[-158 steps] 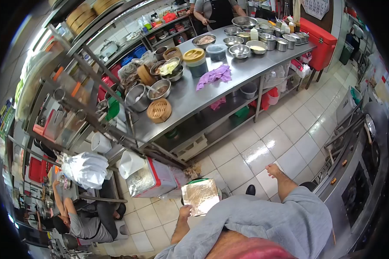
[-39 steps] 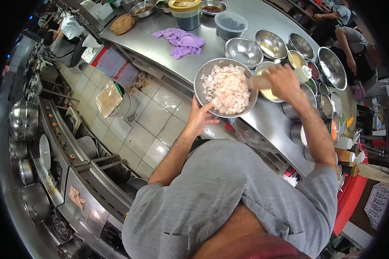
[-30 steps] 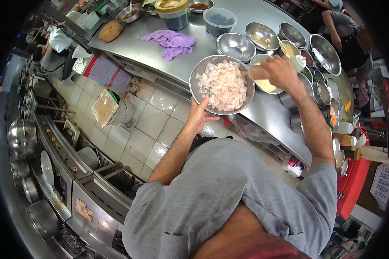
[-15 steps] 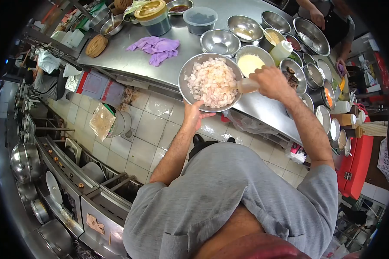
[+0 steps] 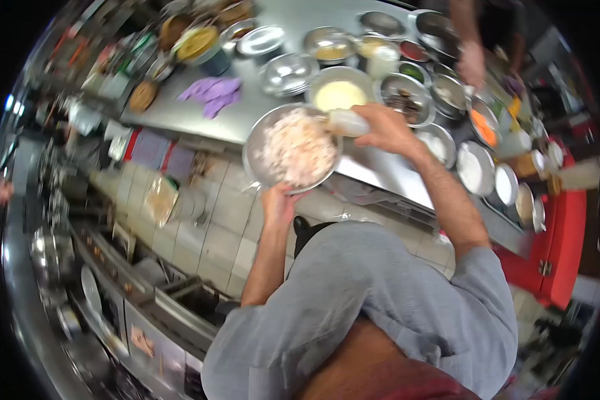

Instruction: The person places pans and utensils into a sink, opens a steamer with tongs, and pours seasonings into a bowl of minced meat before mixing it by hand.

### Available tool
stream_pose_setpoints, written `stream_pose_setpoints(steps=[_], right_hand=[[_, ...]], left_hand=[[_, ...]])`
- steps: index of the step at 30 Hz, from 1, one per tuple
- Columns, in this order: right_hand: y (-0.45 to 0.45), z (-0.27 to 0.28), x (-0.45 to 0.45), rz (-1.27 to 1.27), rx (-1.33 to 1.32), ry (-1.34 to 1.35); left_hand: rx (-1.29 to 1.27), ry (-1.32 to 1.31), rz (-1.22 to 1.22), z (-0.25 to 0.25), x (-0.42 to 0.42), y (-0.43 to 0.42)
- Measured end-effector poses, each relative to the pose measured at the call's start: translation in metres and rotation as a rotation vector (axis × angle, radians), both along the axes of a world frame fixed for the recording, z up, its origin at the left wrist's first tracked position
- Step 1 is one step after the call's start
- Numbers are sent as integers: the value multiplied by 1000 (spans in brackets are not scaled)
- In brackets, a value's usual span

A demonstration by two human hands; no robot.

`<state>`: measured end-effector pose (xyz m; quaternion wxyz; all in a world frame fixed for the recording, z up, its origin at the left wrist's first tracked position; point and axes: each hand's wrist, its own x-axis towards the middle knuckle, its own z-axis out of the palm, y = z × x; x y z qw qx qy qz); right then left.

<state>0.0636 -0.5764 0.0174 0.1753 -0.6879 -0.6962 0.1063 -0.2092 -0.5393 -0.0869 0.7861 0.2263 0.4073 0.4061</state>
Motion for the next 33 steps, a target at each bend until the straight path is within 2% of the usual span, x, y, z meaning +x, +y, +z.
stream_pose_setpoints(steps=[2,4,5,7,9,11,13,17,21,23,26,29,33], right_hand=[[-25,-5,18,5,194,271],[-64,36,27,-161,167,721],[-83,39,46,-219,188,707],[-104,48,82,-342,591,616],[-139,77,120,-515,686,591],[-168,78,171,-596,846,625],[-193,73,214,-692,896,515],[-219,36,272,-774,873,640],[-221,-1,290,-850,803,524],[-220,-20,297,-955,803,328],[-221,-42,303,-1043,780,259],[-222,-49,299,-1121,776,179],[-226,-42,283,-1172,821,278]], left_hand=[[-20,-4,-35,4,2,-19],[-36,-4,-28,5,5,-33],[-37,-14,-27,9,7,-41],[-37,-21,-28,20,9,-51],[-48,46,98,25,8,-59],[-59,44,99,19,-3,-62],[-70,37,102,8,-18,-60],[-76,48,178,-8,-39,-65],[-54,55,229,-15,-55,-73],[-58,38,265,-16,-61,-79],[-119,62,311,-13,-66,-89],[-127,100,350,-17,-78,-96],[-139,65,348,-34,-103,-101]])
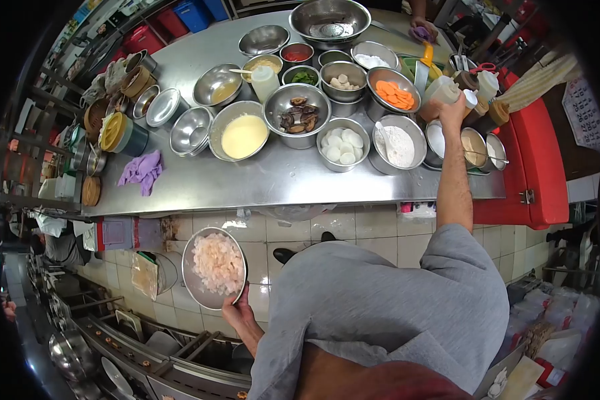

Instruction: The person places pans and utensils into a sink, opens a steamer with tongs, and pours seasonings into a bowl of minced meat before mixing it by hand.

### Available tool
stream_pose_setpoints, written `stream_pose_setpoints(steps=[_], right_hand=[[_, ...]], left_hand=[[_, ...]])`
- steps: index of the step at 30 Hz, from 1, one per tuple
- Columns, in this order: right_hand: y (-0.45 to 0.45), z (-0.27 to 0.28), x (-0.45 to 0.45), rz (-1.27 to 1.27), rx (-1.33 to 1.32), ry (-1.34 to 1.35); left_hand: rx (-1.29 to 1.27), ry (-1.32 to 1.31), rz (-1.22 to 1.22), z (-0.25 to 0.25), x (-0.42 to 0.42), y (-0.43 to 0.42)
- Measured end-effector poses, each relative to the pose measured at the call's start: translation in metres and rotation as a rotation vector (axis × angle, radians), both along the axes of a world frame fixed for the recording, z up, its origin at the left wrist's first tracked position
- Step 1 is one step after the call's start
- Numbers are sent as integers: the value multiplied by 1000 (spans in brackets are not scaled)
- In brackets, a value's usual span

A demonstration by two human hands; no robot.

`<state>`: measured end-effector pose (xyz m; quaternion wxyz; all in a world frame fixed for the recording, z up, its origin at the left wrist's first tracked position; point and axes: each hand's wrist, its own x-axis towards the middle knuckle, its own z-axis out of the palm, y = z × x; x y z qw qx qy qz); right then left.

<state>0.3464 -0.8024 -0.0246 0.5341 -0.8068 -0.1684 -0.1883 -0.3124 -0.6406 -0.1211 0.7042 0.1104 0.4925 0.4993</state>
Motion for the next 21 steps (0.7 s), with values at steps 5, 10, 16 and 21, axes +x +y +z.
stream_pose_setpoints(steps=[5,10,16,21], right_hand=[[6,9,-5,-18,-30,-73],[5,0,-4,-85,-233,-33],[4,-6,-16,-124,-406,66],[-6,0,-11,-99,-394,-55]], left_hand=[[-9,63,26,5,4,-2],[42,66,-24,8,20,-2],[13,62,-67,11,39,-7],[-14,35,-121,-4,38,-13]])
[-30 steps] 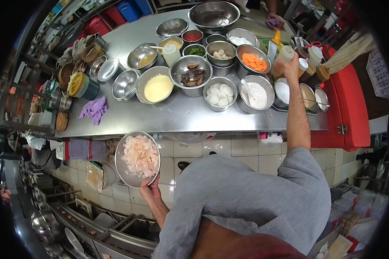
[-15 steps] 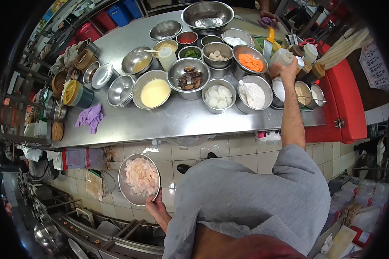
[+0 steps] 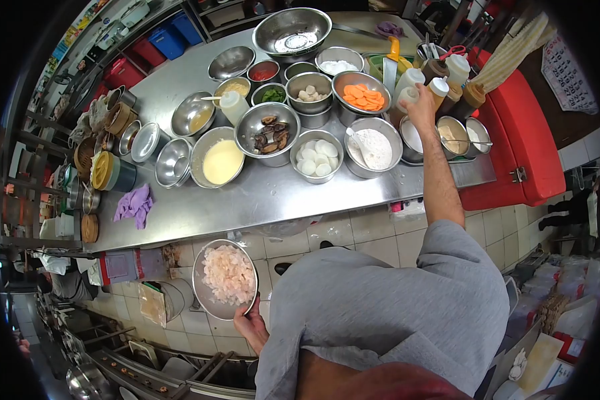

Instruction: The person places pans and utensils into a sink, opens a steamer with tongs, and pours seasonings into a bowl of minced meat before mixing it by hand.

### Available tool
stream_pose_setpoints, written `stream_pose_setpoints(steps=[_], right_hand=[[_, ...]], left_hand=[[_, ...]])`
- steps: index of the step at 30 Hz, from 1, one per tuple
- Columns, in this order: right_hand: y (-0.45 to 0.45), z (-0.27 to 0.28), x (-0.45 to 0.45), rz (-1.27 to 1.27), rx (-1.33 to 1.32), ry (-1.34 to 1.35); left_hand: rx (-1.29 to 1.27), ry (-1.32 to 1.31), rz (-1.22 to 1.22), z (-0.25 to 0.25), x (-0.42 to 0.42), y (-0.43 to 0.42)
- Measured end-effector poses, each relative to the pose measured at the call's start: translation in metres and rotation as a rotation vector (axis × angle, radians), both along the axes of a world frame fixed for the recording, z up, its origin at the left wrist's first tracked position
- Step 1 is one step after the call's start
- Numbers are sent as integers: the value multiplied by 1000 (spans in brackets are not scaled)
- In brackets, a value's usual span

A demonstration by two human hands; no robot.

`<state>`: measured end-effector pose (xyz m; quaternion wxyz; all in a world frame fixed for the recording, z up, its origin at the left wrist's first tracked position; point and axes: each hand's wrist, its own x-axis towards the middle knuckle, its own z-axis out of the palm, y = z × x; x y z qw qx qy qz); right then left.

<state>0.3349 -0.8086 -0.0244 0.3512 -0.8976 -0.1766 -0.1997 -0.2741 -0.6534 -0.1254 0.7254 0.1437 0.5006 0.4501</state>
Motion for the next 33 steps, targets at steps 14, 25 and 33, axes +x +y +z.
stream_pose_setpoints(steps=[14,25,33], right_hand=[[-96,41,81,-20,-250,-56],[-90,37,67,-49,-188,76],[-129,86,68,73,-132,-306]], left_hand=[[-6,93,136,17,-2,-25],[-2,-26,115,-7,2,-34],[-46,41,70,6,11,-40]])
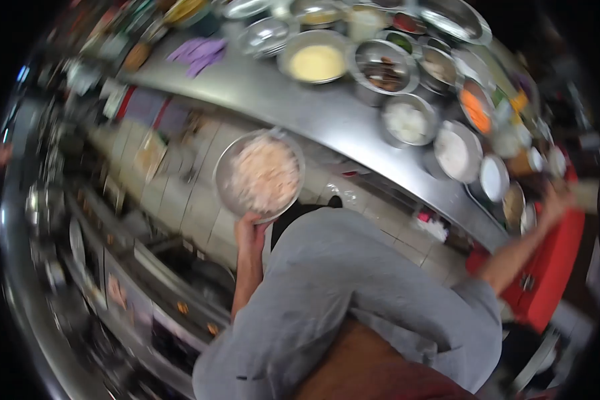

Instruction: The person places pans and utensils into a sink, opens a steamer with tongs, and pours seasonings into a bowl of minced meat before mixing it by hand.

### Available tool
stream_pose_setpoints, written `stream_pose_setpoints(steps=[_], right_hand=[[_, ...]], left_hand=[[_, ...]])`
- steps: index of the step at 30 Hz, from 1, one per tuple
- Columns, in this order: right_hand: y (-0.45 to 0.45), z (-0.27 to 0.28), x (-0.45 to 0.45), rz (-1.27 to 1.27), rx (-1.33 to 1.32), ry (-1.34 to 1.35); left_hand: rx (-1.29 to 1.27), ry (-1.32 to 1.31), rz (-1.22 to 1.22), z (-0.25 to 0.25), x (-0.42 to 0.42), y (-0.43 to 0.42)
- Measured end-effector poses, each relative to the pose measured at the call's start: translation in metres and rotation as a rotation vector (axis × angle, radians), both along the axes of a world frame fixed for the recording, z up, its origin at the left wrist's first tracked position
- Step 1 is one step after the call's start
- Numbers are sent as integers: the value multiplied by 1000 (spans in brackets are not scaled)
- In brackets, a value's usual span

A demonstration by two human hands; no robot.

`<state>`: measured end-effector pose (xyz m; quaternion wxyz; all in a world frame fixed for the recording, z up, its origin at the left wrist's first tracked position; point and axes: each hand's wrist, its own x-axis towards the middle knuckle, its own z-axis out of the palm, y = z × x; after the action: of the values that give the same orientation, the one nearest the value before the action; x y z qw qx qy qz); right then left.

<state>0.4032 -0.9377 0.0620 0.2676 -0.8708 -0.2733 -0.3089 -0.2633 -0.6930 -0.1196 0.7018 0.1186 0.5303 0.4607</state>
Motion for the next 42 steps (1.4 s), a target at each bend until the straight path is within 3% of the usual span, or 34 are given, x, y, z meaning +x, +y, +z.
stream_pose_setpoints(steps=[2,4,6,8,10,13,16,18,20,24,26,31,36,42], right_hand=[[2,71,-35,324,127,-148],[2,101,-60,607,574,-113],[11,104,-82,643,556,15],[17,88,-92,533,301,272],[74,78,-179,573,64,321],[143,56,-283,923,-144,822],[200,32,-356,1121,-734,264],[233,26,-405,1103,-1027,309],[256,1,-437,1233,-1035,65],[300,-15,-469,1249,-1085,-17],[318,-13,-471,1141,-1130,-48],[302,-9,-482,1189,-1265,-5],[304,-17,-487,1128,-1147,86],[276,-11,-489,1135,-1227,169]], left_hand=[[74,-27,-31,8,2,1],[134,-29,-37,23,1,5],[132,6,-100,28,1,12],[124,-23,-99,27,2,18],[141,-83,-75,29,2,24],[167,-90,-121,19,-6,35],[211,-75,-156,33,-10,40],[237,-65,-192,32,-15,46],[233,-83,-204,38,-20,50],[237,-83,-202,39,-33,54],[220,-61,-212,41,-40,56],[214,-61,-246,31,-58,60],[210,-55,-306,28,-64,61],[218,-93,-351,35,-53,49]])
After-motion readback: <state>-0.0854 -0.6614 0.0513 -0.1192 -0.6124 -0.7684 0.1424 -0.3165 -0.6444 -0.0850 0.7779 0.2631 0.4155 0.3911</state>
